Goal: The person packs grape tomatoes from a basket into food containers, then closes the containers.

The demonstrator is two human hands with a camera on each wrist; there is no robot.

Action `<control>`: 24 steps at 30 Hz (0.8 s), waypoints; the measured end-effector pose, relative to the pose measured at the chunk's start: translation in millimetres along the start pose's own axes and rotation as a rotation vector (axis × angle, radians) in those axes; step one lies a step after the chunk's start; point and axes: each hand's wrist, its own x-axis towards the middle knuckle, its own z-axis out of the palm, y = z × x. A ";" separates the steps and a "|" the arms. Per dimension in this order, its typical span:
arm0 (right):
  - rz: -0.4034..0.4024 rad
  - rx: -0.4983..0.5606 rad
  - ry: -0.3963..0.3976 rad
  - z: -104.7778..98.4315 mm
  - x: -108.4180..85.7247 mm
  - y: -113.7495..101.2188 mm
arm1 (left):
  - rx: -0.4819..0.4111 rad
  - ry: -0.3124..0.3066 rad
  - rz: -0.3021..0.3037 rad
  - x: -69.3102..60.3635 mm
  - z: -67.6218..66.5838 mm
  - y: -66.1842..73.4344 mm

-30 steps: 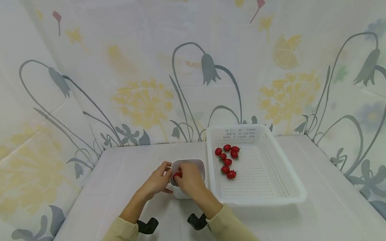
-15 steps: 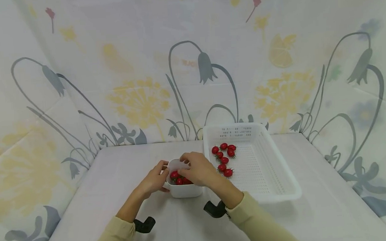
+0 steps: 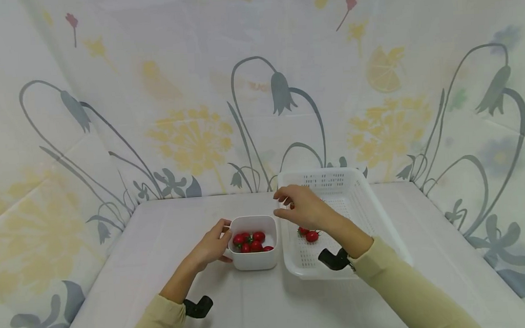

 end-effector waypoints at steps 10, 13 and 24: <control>-0.094 -0.058 -0.055 -17.0 11.0 70.8 | 0.003 0.006 -0.005 1.7 1.2 -1.2; -0.096 -0.067 -0.051 -18.6 14.4 93.5 | 0.010 0.004 -0.002 2.2 1.3 -0.7; 0.061 -0.064 -0.071 -8.8 21.7 147.2 | 0.001 0.013 0.001 -0.2 1.7 -0.1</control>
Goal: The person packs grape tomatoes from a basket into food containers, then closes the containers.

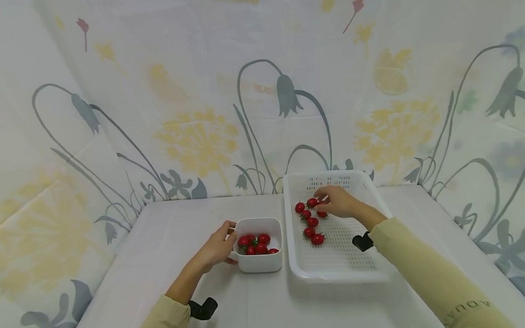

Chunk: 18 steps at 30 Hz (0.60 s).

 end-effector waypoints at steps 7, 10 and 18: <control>0.109 -0.010 0.003 7.1 3.8 16.1 | -0.003 0.000 0.015 -0.7 1.0 0.1; 0.135 -0.014 -0.006 9.9 4.8 19.2 | -0.003 0.000 0.014 -0.7 1.1 -0.8; 0.240 -0.001 0.006 16.7 9.1 21.7 | -0.009 0.010 0.016 -1.9 0.5 -0.9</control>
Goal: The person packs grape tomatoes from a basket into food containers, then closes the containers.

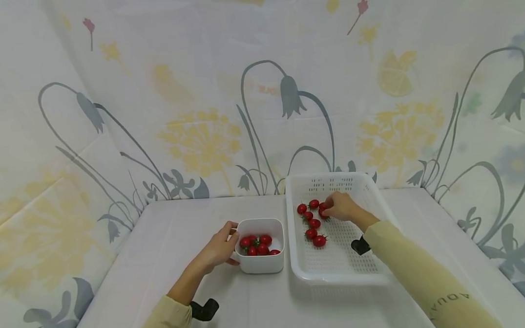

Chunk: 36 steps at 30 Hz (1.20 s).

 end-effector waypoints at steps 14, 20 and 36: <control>0.037 0.007 -0.012 3.3 8.4 1.4 | 0.006 0.001 -0.012 1.9 -0.1 0.4; 0.055 0.041 -0.056 7.0 11.9 0.9 | 0.005 0.000 -0.009 1.0 0.3 1.3; 0.087 0.242 -0.048 -10.1 -6.7 -3.3 | 0.009 -0.006 -0.009 0.1 0.0 0.7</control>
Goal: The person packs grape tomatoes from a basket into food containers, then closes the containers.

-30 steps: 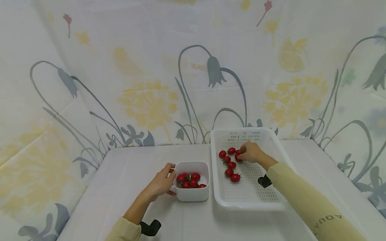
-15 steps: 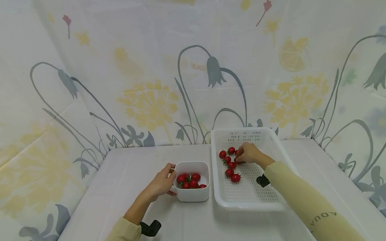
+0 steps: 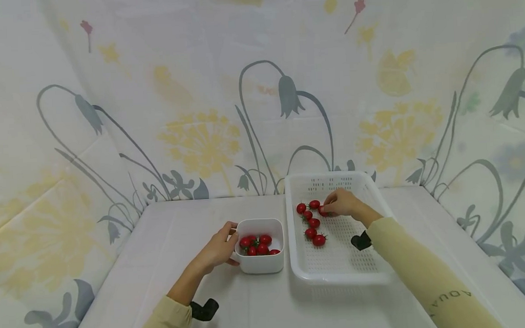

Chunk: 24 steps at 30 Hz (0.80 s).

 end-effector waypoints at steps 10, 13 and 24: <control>-0.026 0.177 -0.028 -8.0 -8.4 -8.9 | 0.008 -0.001 -0.005 0.2 -0.6 1.3; -0.035 0.189 -0.027 -9.3 -11.2 -13.4 | 0.008 0.000 -0.008 0.2 -0.9 1.3; -0.063 0.193 -0.022 -11.1 -20.3 -28.0 | 0.007 -0.001 -0.005 0.6 -1.0 0.9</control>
